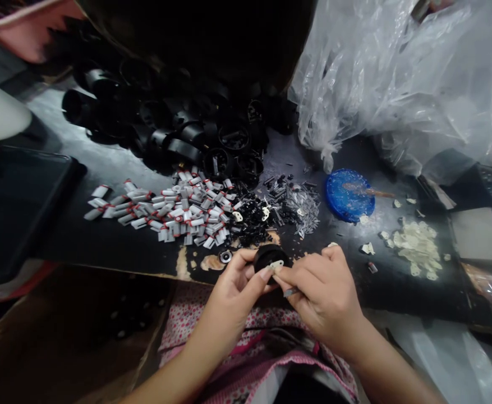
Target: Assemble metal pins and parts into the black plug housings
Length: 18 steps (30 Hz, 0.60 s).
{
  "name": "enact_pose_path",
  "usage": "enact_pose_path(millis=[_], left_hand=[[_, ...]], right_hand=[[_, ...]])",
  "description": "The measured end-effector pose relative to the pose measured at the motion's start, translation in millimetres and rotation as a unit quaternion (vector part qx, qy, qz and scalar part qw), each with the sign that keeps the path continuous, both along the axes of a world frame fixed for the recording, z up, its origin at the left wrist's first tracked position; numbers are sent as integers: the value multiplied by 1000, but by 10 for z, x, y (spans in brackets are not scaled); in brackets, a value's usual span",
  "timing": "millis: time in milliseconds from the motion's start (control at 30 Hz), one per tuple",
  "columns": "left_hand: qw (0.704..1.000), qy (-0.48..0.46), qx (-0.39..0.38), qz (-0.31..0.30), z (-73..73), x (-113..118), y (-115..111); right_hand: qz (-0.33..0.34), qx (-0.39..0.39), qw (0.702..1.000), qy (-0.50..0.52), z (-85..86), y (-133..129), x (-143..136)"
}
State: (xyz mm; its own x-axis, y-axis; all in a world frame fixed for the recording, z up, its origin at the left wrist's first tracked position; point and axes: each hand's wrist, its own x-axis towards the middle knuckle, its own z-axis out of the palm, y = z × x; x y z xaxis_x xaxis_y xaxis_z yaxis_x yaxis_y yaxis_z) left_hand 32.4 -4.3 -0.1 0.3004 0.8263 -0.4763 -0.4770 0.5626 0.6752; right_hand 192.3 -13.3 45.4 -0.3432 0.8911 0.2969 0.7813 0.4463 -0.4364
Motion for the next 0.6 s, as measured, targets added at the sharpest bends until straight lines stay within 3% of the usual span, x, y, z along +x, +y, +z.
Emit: enact_pose_path(millis=[200,333,467,533,600], left_hand=[[997,44,14,57,-58,-71,-23],[980,172,45,93,-43,-489,-142],[913,380,69,129,-290,-1206,-534],[857,486,51,165,-416,-1568,-685],[792,570,76,203,-409,-1820,-665]], right_hand=[[-11,-20,998,56,-84,-19,-237],[76,-68,987,123,-101,150,-527],[227,-107,950,187,-50,332,-629],[222,-111,947,205,-72,400,-570],[187,-117,955,199,-151,446,-493]])
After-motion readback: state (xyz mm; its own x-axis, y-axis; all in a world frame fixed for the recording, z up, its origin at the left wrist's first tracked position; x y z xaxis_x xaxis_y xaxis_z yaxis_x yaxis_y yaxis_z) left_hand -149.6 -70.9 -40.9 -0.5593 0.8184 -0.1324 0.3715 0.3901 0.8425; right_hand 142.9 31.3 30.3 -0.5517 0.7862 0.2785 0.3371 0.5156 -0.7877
